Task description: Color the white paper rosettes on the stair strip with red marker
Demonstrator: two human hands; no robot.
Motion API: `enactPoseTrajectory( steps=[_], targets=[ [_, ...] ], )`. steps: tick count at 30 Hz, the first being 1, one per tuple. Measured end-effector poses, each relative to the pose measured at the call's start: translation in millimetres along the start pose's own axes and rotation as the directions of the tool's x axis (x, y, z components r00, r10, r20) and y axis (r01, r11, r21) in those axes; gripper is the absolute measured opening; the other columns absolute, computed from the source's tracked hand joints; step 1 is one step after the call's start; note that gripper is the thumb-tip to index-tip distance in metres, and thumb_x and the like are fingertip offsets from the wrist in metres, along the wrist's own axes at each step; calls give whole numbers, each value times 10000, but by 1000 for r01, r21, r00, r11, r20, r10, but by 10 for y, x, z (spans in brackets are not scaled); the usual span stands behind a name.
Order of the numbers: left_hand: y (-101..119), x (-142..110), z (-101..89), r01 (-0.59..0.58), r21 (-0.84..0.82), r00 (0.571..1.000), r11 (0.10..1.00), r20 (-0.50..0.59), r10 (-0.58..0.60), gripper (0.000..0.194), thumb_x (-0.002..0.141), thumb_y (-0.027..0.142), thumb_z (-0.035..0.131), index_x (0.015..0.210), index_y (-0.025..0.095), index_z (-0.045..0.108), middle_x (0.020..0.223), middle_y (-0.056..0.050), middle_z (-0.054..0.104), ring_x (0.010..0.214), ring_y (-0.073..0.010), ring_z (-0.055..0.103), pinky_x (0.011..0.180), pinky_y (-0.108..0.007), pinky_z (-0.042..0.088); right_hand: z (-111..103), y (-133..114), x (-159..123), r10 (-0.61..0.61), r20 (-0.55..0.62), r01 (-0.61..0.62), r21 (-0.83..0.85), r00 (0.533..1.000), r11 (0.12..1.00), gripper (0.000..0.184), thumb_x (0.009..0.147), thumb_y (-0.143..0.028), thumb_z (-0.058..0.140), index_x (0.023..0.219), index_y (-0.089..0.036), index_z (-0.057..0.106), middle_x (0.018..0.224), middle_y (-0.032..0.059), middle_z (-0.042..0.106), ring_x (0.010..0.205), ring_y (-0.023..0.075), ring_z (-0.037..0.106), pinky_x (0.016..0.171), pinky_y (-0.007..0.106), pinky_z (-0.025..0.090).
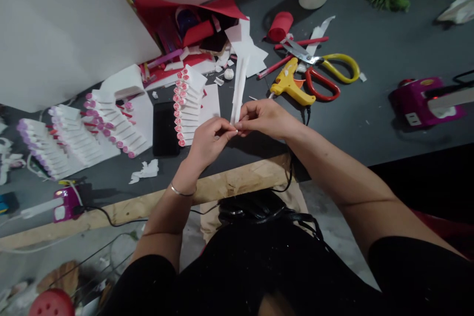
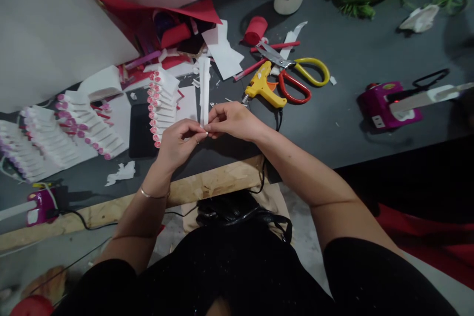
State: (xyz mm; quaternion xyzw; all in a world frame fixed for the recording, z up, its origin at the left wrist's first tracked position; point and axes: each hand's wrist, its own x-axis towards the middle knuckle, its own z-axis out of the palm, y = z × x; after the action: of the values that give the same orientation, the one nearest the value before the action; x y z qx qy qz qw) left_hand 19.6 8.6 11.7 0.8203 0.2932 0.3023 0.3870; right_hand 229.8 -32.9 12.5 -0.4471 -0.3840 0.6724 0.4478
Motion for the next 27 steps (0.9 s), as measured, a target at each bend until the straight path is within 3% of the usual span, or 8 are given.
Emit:
enactPoseTrajectory(
  steps=[3,9,15,18,21,24,27],
  targets=[
    [39,-37,0,170,-88,985,982,32,-168,194,917,315,814,805,192,714,713,5,734,603,-118,651,591,-228,511,3,-16,-23,33,28,-33,-22,999,999,462,570,-417,1065,759,-175,720,649,-4,765,617,118,739,639,236,667],
    [77,-51,-11,391,-271,920,879,150,-363,287,844,389,865,784,188,670,640,0,724,542,-128,689,524,-211,531,-16,24,-19,70,80,-68,-29,994,997,458,561,-432,1064,752,-178,735,649,-6,780,611,122,756,621,224,658],
    [80,-43,-4,467,-351,884,812,186,-428,333,802,392,890,765,188,630,622,11,690,535,-120,685,534,-213,557,-12,48,1,102,97,-103,5,990,995,480,504,-410,1084,765,-176,755,661,-9,782,638,123,766,638,223,671],
    [36,-41,15,421,-360,907,833,150,-393,343,811,427,885,784,196,632,655,17,681,552,-113,660,550,-224,549,0,45,13,104,78,-107,34,992,994,514,486,-438,1090,756,-168,745,648,-14,766,619,115,756,626,215,669],
    [-12,-41,44,282,-301,959,911,54,-278,328,857,452,858,824,206,645,734,12,690,607,-113,632,583,-234,533,1,55,24,100,55,-104,84,993,991,519,508,-448,1085,765,-167,733,666,-15,763,632,110,755,632,210,670],
    [-44,-49,65,55,-139,993,989,-94,-68,241,933,428,806,934,220,684,890,-10,723,759,-134,658,679,-250,550,-11,75,33,100,54,-105,115,994,988,478,576,-410,1070,790,-163,720,685,-16,759,670,110,765,669,216,682],
    [-78,-70,54,-171,103,974,980,-133,184,157,1022,397,719,981,246,731,1001,-35,737,897,-165,675,788,-300,571,-25,79,41,124,62,-131,133,990,982,425,624,-356,1054,793,-168,713,688,-21,757,683,107,767,682,213,687]
  ],
)
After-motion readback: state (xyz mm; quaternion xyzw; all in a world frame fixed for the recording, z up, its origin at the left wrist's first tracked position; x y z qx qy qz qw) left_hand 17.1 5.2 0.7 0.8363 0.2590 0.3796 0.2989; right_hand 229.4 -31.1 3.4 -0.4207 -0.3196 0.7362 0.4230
